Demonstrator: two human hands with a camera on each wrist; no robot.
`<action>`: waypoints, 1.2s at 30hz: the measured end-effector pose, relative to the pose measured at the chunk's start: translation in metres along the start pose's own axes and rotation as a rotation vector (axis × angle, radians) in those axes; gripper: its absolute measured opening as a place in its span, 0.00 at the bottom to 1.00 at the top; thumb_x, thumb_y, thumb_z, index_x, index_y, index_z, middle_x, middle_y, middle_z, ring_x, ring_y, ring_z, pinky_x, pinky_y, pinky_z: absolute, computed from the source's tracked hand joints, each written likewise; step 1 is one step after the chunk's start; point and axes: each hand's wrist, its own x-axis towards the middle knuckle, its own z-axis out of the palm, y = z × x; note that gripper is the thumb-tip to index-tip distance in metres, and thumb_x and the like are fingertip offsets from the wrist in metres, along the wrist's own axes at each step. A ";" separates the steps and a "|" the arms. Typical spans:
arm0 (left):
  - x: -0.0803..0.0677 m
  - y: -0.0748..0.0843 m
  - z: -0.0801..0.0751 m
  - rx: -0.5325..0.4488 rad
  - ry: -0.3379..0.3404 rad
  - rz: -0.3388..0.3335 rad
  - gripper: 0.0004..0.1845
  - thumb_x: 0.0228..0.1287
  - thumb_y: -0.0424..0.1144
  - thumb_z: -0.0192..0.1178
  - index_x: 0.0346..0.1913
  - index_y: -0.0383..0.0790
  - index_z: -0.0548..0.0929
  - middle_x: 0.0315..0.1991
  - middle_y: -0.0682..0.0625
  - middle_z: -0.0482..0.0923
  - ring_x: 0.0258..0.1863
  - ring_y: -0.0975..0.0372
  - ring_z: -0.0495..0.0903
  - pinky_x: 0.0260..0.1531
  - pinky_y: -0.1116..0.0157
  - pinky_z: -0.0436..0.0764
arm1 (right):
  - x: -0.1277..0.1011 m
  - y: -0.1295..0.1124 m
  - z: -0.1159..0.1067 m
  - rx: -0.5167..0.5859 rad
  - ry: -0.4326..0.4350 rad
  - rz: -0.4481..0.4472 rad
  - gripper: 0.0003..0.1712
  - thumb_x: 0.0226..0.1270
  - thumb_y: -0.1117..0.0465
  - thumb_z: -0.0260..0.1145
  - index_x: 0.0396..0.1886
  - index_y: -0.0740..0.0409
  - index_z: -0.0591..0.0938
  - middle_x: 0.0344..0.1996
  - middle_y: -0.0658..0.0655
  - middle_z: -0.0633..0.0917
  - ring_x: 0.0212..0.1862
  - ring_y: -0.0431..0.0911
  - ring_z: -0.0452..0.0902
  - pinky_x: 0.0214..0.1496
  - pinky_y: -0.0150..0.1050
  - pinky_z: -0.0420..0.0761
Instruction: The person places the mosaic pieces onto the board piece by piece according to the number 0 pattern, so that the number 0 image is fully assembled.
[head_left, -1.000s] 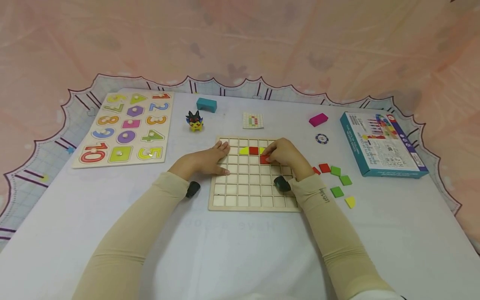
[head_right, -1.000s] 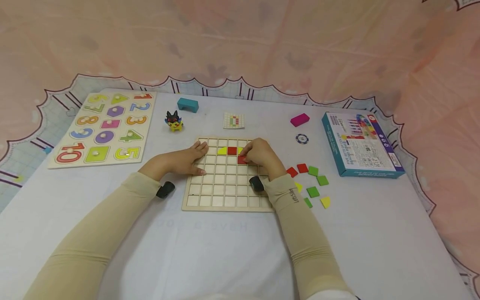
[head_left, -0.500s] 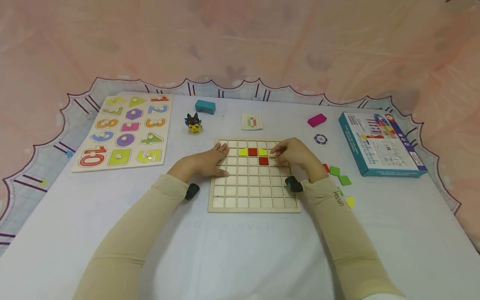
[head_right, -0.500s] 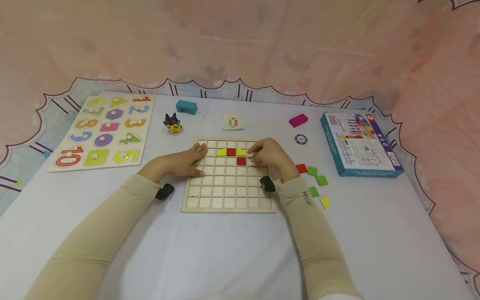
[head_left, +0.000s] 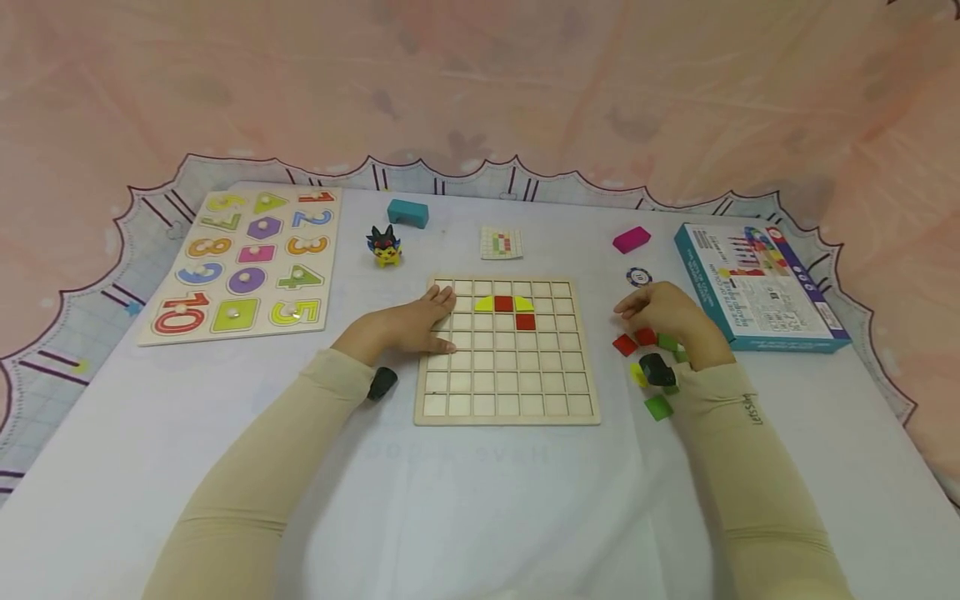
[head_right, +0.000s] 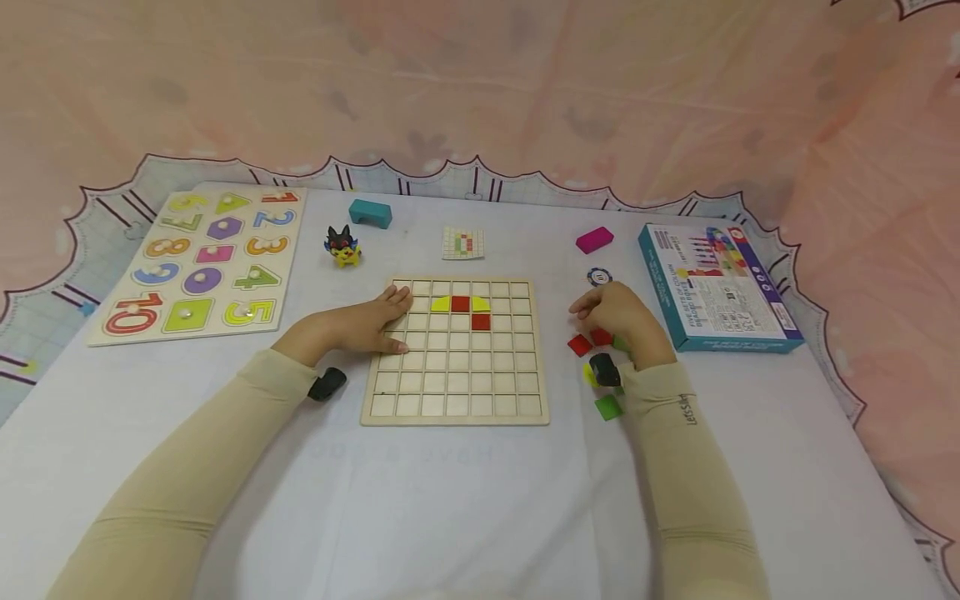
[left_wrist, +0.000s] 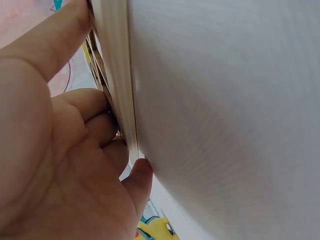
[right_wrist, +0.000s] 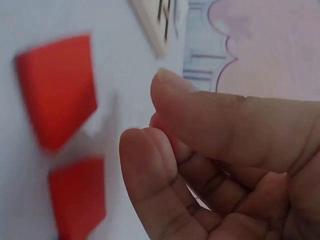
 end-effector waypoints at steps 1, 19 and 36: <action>0.000 0.000 0.000 -0.002 -0.001 0.000 0.45 0.64 0.48 0.55 0.71 0.32 0.39 0.73 0.42 0.30 0.72 0.50 0.27 0.70 0.53 0.38 | 0.000 0.003 -0.001 -0.005 -0.005 0.018 0.20 0.60 0.65 0.62 0.52 0.64 0.78 0.48 0.64 0.78 0.49 0.54 0.69 0.54 0.45 0.73; 0.002 -0.002 0.000 0.007 -0.012 -0.007 0.46 0.64 0.50 0.55 0.72 0.33 0.38 0.73 0.42 0.28 0.71 0.50 0.25 0.70 0.53 0.39 | 0.000 0.033 -0.009 0.031 -0.050 0.126 0.25 0.56 0.68 0.61 0.57 0.62 0.75 0.60 0.67 0.71 0.56 0.58 0.62 0.65 0.60 0.58; 0.002 -0.001 0.001 0.004 -0.010 -0.012 0.46 0.64 0.49 0.55 0.71 0.33 0.38 0.73 0.42 0.28 0.71 0.50 0.25 0.70 0.53 0.39 | 0.000 0.031 -0.001 -0.044 0.000 0.068 0.20 0.58 0.66 0.62 0.52 0.66 0.78 0.54 0.68 0.73 0.51 0.57 0.63 0.55 0.51 0.68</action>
